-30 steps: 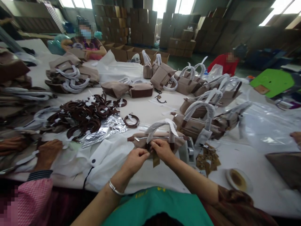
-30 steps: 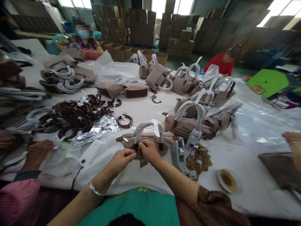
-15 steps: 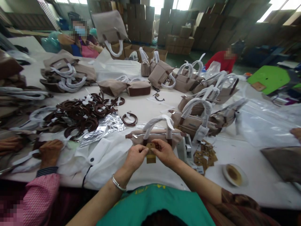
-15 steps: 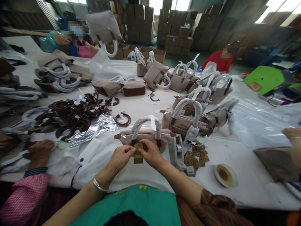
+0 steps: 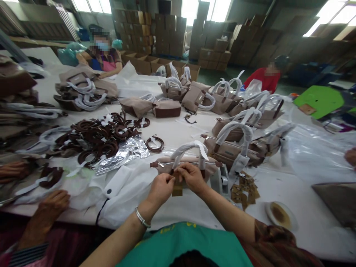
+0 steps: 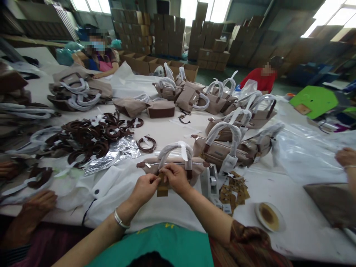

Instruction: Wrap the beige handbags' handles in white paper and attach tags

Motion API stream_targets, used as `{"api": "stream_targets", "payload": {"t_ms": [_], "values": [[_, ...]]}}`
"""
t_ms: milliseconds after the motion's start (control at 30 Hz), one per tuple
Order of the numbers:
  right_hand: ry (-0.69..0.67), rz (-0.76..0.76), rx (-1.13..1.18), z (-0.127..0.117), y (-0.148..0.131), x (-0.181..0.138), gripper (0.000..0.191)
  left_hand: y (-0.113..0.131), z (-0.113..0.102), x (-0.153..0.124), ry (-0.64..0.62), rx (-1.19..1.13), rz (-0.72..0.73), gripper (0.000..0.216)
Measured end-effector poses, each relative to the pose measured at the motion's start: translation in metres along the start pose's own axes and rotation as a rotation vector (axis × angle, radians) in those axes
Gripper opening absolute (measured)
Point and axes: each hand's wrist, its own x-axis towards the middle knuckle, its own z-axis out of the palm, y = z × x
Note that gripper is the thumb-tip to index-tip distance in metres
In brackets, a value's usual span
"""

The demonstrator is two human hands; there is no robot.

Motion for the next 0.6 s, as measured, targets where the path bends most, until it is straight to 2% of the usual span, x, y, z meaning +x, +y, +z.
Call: {"api": "stream_targets", "payload": {"t_ms": [67,167,267,333,400,467,600], "values": [[-0.011,0.134,0.167,0.003,0.004,0.001,0.021,0.002,-0.003,-0.003,0.105,0.023,0.129,0.02],[0.049,0.25,0.307,0.004,0.011,0.002,0.025,0.006,-0.009,-0.006,0.255,-0.003,0.417,0.017],[0.044,0.292,0.413,0.003,0.017,0.001,0.025,0.01,-0.015,-0.003,0.145,-0.139,0.582,0.018],[0.027,0.302,0.468,0.002,0.019,0.001,0.024,0.012,-0.018,0.001,0.038,-0.217,0.605,0.017],[0.027,0.318,0.533,0.002,0.02,0.0,0.023,0.012,-0.019,0.005,-0.013,-0.245,0.586,0.009],[0.031,0.347,0.589,0.002,0.019,0.0,0.024,0.01,-0.017,0.007,-0.032,-0.24,0.552,0.005],[0.044,0.424,0.645,0.001,0.016,-0.002,0.028,0.005,-0.01,0.009,0.006,-0.199,0.439,0.013]]}}
